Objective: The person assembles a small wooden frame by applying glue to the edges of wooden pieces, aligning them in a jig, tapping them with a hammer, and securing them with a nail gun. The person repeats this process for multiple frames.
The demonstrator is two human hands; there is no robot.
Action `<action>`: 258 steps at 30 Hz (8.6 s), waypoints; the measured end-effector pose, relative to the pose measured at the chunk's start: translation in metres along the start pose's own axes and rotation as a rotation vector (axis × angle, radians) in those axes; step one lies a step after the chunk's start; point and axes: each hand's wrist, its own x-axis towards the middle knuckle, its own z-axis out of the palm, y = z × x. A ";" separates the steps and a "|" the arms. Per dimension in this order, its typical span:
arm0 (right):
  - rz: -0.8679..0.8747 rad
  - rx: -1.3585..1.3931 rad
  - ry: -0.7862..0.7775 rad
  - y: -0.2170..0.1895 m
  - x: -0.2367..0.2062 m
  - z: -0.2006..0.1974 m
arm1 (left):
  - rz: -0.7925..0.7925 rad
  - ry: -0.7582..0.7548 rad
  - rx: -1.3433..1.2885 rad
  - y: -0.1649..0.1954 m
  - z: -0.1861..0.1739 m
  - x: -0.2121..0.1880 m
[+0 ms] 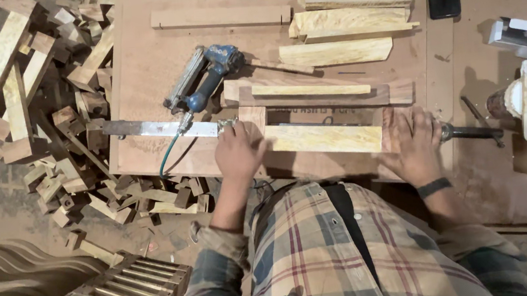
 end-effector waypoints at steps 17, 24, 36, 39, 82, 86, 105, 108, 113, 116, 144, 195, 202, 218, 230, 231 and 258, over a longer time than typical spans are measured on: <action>-0.116 0.040 -0.052 0.009 0.055 0.001 | 0.280 0.131 0.029 -0.030 0.008 0.007; -0.017 0.112 -0.074 -0.040 0.138 -0.002 | 0.392 0.177 0.180 -0.014 0.020 -0.015; 0.176 0.474 0.025 -0.048 0.015 -0.078 | 0.201 0.192 0.080 0.011 0.012 -0.043; 0.236 0.600 -0.117 -0.024 -0.036 -0.059 | 0.127 0.140 -0.431 0.000 0.024 -0.064; 0.255 0.805 0.102 -0.001 -0.061 0.069 | -0.797 -0.149 -1.656 -0.027 0.118 -0.070; 0.417 0.803 0.156 -0.002 -0.057 0.080 | -0.803 -0.082 -1.656 -0.024 0.117 -0.069; 0.586 1.019 0.249 -0.012 -0.052 0.091 | 0.028 -0.192 -0.970 0.009 0.117 -0.080; 0.634 0.942 0.193 -0.011 -0.051 0.089 | 0.474 -0.194 -0.462 0.038 0.075 -0.069; 0.423 0.571 0.258 -0.009 -0.052 0.081 | 0.689 0.133 0.206 0.085 0.045 0.004; 0.434 0.644 0.229 -0.002 -0.051 0.082 | 0.610 -0.105 0.074 0.087 0.048 0.026; 0.724 1.710 0.328 0.191 -0.058 0.037 | 0.600 -0.274 -0.029 0.094 0.083 0.033; 0.526 0.541 -0.052 0.227 0.087 -0.021 | 0.612 -0.258 -0.032 0.098 0.075 0.035; 0.565 0.699 -0.070 0.217 0.013 -0.018 | 0.620 -0.247 -0.077 0.093 0.076 0.034; 0.599 0.515 -0.270 0.218 -0.047 -0.068 | 0.607 -0.271 -0.078 0.095 0.071 0.038; 0.438 0.569 -0.047 0.197 0.170 -0.002 | 0.589 -0.253 -0.134 0.090 0.073 0.039; 0.445 0.580 -0.042 0.200 0.160 -0.002 | 0.585 -0.266 -0.131 0.090 0.073 0.038; 1.121 1.160 0.211 0.212 -0.181 0.007 | 0.641 -0.239 -0.133 0.091 0.060 0.047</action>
